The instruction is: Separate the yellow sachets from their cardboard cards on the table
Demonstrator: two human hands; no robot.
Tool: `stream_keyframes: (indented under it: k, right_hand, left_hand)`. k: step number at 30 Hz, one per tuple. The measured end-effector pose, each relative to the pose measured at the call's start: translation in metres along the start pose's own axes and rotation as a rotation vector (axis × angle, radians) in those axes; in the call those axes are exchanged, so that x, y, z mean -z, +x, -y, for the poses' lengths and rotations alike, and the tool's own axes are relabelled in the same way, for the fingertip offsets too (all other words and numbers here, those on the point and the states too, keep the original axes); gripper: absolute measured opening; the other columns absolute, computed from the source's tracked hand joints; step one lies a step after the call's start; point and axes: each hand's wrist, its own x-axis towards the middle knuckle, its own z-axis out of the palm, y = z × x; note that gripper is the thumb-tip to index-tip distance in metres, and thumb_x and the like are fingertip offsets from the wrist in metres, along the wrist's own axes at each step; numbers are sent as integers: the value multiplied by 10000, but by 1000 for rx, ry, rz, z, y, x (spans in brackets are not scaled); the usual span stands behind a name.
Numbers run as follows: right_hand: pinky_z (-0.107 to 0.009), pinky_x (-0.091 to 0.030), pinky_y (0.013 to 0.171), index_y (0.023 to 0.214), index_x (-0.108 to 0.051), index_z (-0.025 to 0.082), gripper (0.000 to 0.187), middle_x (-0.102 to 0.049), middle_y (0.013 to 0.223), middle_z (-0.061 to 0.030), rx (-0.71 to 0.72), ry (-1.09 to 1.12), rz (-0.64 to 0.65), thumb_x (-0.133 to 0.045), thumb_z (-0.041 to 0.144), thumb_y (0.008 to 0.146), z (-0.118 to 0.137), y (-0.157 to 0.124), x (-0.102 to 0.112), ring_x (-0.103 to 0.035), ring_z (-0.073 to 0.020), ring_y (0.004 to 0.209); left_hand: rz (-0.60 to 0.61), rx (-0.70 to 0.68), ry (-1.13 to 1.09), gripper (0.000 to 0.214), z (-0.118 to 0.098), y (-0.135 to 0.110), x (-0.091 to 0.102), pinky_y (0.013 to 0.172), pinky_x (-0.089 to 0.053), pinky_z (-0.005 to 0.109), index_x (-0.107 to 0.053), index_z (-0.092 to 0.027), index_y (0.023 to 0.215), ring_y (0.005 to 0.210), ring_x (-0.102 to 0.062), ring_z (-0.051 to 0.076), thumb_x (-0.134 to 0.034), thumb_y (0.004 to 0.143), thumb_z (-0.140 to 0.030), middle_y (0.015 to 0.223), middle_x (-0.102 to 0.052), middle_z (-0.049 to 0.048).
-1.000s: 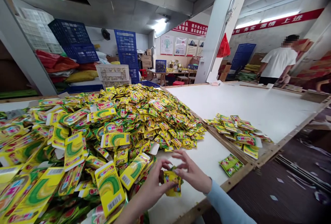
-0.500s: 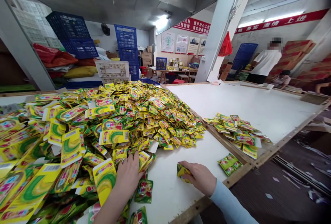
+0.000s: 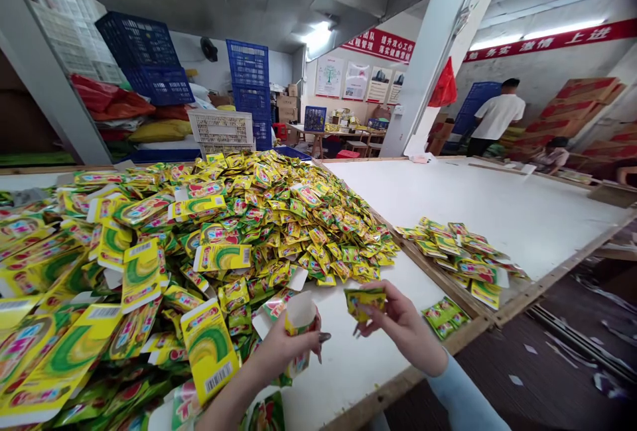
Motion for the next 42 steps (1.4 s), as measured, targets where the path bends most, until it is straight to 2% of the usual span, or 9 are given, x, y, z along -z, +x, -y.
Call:
stream_keyframes:
  k: [2, 4, 10, 21, 27, 30, 33, 38, 42]
  right_hand:
    - [-297, -534, 509, 999, -428, 225, 255, -568, 819, -7, 73, 267, -56, -551, 365, 824, 12, 6, -10, -610, -129, 553]
    - [-250, -505, 455, 929, -496, 220, 214, -523, 883, -11, 145, 297, -80, -607, 336, 787, 18, 11, -24, -562, -86, 513]
    - [-221, -452, 580, 834, -607, 192, 63, -500, 858, -30, 211, -263, 18, -582, 243, 806, 20, 11, -37, -514, -141, 756]
    - [-235, -417, 599, 816, -611, 179, 123, -560, 831, -32, 171, -911, 394, -534, 115, 745, 39, 4, -28, -548, -137, 659]
    - [-179, -435, 553, 864, -602, 169, 119, -573, 845, -26, 148, -529, 331, -558, 131, 760, 30, 6, -18, -560, -99, 643]
    - [-186, -413, 566, 712, -636, 167, 115, -568, 732, -10, 211, -611, 334, -550, 124, 774, 23, 3, -20, -543, -101, 612]
    - [-212, -418, 635, 783, -658, 191, 214, -618, 786, -22, 258, -723, 441, -478, 77, 778, 25, -3, -24, -580, -135, 710]
    - [-193, -448, 572, 967, -633, 172, 327, -637, 892, -35, 211, -457, 664, -533, 81, 670, 27, -11, -25, -569, -118, 644]
    - [-199, -465, 528, 795, -666, 138, 178, -644, 757, -44, 81, -197, 482, -577, 291, 774, 5, -16, -10, -582, -121, 609]
  left_hand:
    - [10, 35, 22, 268, 5, 0, -8, 525, -423, 219, -495, -161, 684, 535, -477, 88, -713, 627, -307, 589, -491, -48]
    - [49, 59, 54, 260, 8, -1, -13, 520, -408, 217, -498, -159, 668, 521, -466, 83, -719, 619, -285, 568, -498, -50]
    - [118, 85, 136, 200, 6, -3, -11, 507, -377, 218, -506, -147, 604, 509, -464, 87, -699, 597, -197, 525, -503, -50]
    - [238, 209, 286, 219, 7, -7, -17, 471, -380, 202, -518, -165, 715, 494, -485, 86, -680, 568, -167, 563, -537, -70]
    - [291, 216, 228, 256, 4, -7, -17, 493, -390, 202, -505, -179, 754, 509, -491, 87, -677, 564, -179, 566, -517, -84]
    - [300, 208, 243, 238, 4, -7, -16, 475, -347, 181, -508, -177, 731, 502, -451, 68, -662, 553, -139, 562, -505, -93]
    - [274, 173, 262, 274, 10, -8, -15, 494, -363, 175, -506, -180, 769, 544, -460, 72, -628, 543, -85, 614, -517, -89]
    - [381, 133, 208, 773, 19, -9, -15, 582, -422, 192, -365, -248, 1208, 665, -534, 99, -625, 511, -39, 868, -575, -48]
    - [381, 86, 305, 1140, 16, -12, -14, 824, -447, 305, 26, -287, 1390, 974, -558, 200, -695, 526, -100, 1148, -551, 47]
